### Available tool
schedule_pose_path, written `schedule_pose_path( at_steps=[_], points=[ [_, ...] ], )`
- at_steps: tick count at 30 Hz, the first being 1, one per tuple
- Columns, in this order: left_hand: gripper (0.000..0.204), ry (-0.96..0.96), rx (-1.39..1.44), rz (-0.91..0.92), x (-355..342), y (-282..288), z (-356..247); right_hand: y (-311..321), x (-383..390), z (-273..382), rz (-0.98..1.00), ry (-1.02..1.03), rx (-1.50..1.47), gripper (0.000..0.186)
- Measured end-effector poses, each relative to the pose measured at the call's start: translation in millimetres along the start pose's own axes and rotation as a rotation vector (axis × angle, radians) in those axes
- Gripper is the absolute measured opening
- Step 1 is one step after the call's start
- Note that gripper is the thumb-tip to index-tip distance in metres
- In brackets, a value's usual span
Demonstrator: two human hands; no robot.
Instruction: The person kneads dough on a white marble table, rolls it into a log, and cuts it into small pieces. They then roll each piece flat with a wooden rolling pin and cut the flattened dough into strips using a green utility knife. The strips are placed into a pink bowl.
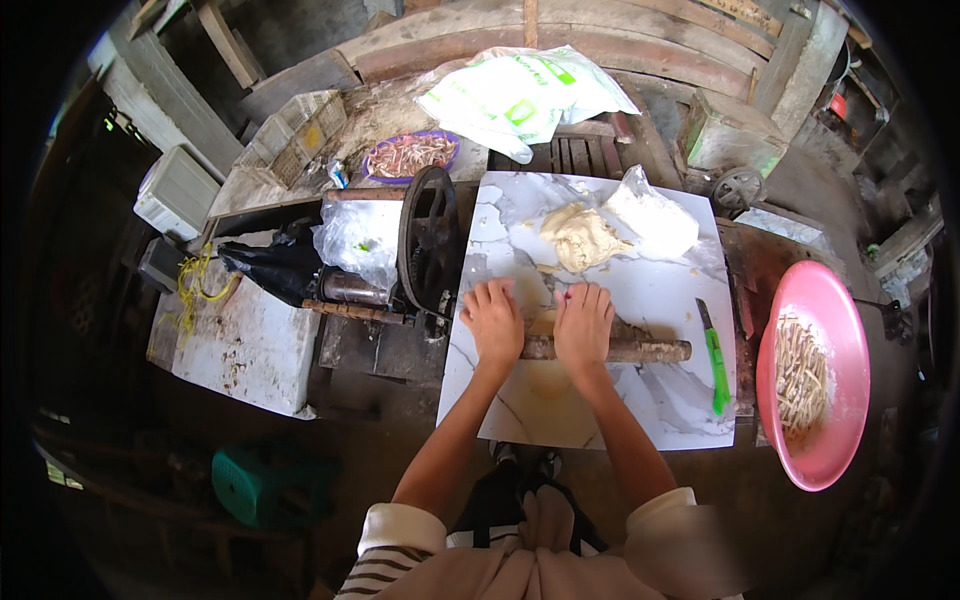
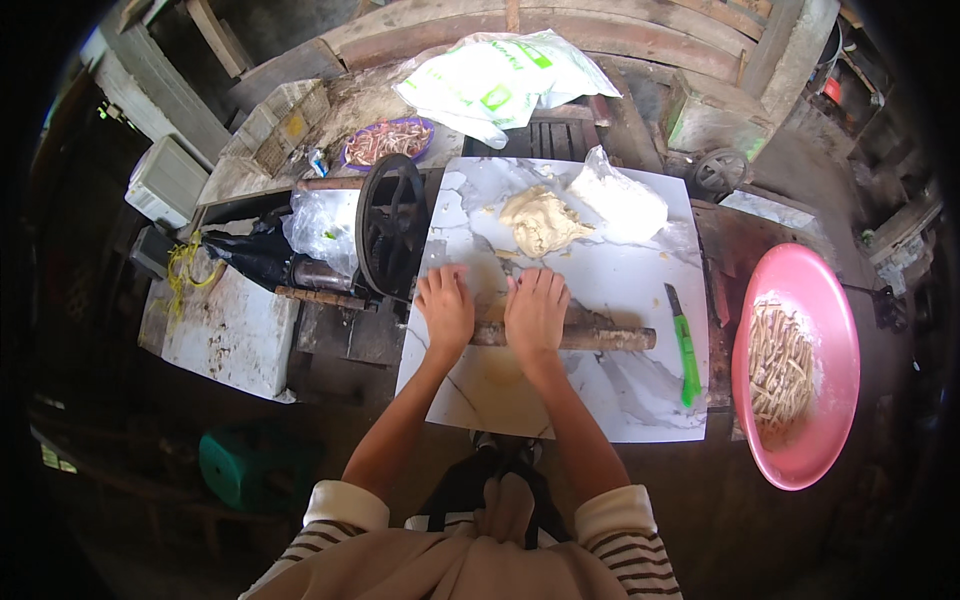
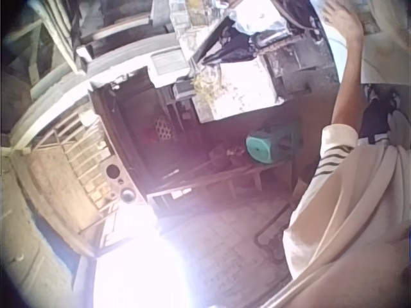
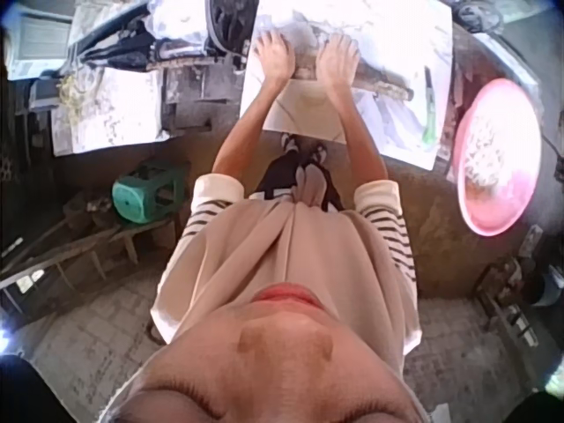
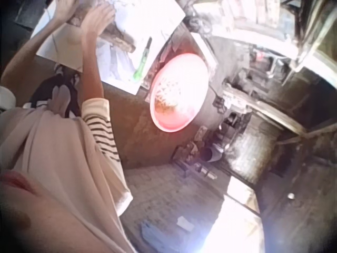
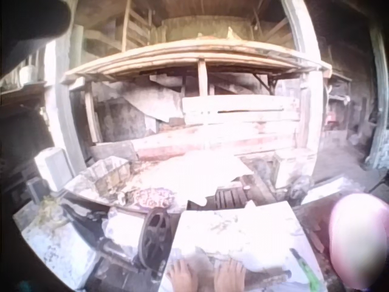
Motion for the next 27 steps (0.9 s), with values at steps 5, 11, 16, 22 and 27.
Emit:
schedule_pose_path(
  at_steps=[5,11,16,22,27],
  points=[
    [0.018,0.089,0.183,0.09,64,19,8,18,51,5,-0.02,0.117,0.018,0.027],
    [0.019,0.108,0.187,0.051,50,13,9,20,36,9,-0.018,0.136,0.049,0.027],
    [0.018,0.07,0.123,-0.036,-12,0,-2,-10,-20,-2,-0.055,-0.015,0.037,0.026],
    [0.021,0.023,0.16,0.003,26,5,6,2,18,4,0.017,0.015,0.021,0.028],
    [0.027,-0.006,0.222,0.091,63,23,7,17,55,7,-0.047,0.134,0.059,0.029]
  ],
)
Point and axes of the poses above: each hand's wrist, its own x-axis away from the middle knuckle, its own y-axis out of the back of the hand, z = x × y, the point moved 2 cm from there along -x, towards the middle knuckle, and after that the axes turned 9 degrees about -x, right-handed, at the moved point
